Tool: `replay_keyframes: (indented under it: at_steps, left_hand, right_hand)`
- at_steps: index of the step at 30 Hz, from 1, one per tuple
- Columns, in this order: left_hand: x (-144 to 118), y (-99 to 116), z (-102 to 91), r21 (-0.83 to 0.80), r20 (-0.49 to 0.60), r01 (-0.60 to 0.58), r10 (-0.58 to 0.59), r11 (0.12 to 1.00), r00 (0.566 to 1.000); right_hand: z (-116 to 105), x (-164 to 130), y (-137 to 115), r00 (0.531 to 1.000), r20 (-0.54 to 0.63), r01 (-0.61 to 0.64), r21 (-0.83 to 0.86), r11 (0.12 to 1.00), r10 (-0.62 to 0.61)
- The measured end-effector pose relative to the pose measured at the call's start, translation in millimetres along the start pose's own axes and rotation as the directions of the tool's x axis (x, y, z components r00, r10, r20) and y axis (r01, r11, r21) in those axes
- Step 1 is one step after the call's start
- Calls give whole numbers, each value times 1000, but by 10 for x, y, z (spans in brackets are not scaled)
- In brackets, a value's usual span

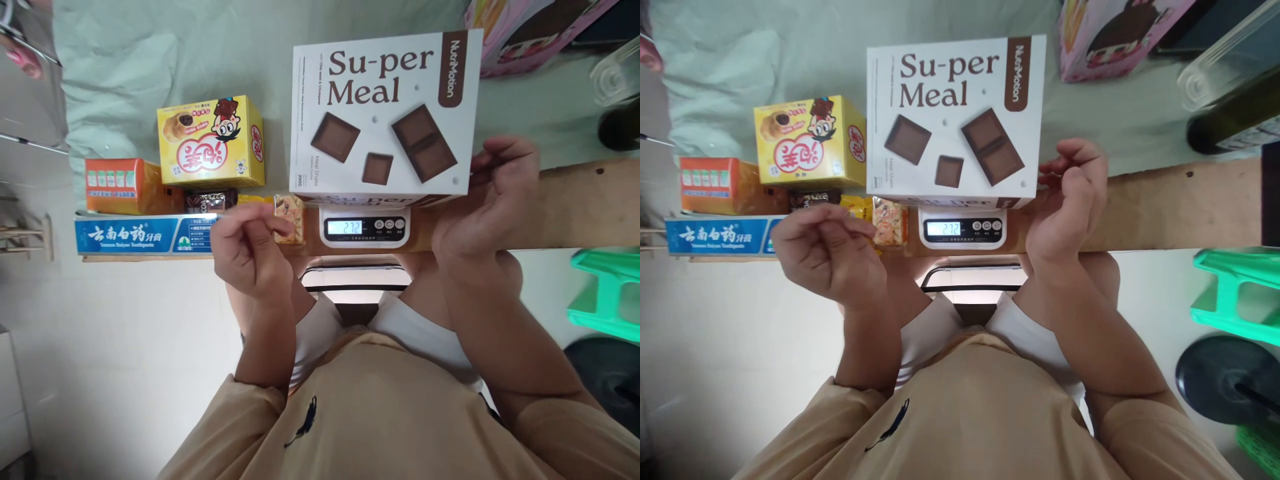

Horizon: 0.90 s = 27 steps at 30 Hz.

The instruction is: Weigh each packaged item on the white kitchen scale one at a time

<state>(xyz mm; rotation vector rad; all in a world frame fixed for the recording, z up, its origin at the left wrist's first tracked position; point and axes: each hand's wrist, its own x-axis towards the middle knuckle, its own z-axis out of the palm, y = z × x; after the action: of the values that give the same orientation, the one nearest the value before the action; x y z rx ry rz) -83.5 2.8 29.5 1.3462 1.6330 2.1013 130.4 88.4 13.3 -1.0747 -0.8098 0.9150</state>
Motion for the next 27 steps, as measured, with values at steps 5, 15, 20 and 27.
replay_keyframes:
  at_steps: [5,15,20,27]
  left_hand:
    - [-10,1,0,34,-34,-4,5,999,999]
    - [-42,-115,22,-85,235,160,-136,984,962]
    - [-112,-148,123,-213,392,277,-178,937,903]
    - [-220,-97,161,-208,458,247,-128,946,880]
  right_hand:
    - [-4,-9,13,1000,15,-2,-19,1000,3]
    - [24,-91,-82,988,153,-36,12,999,34]
    - [42,-117,-86,974,209,-84,-11,996,85]
    - [28,-135,-18,986,151,-67,-4,998,67]
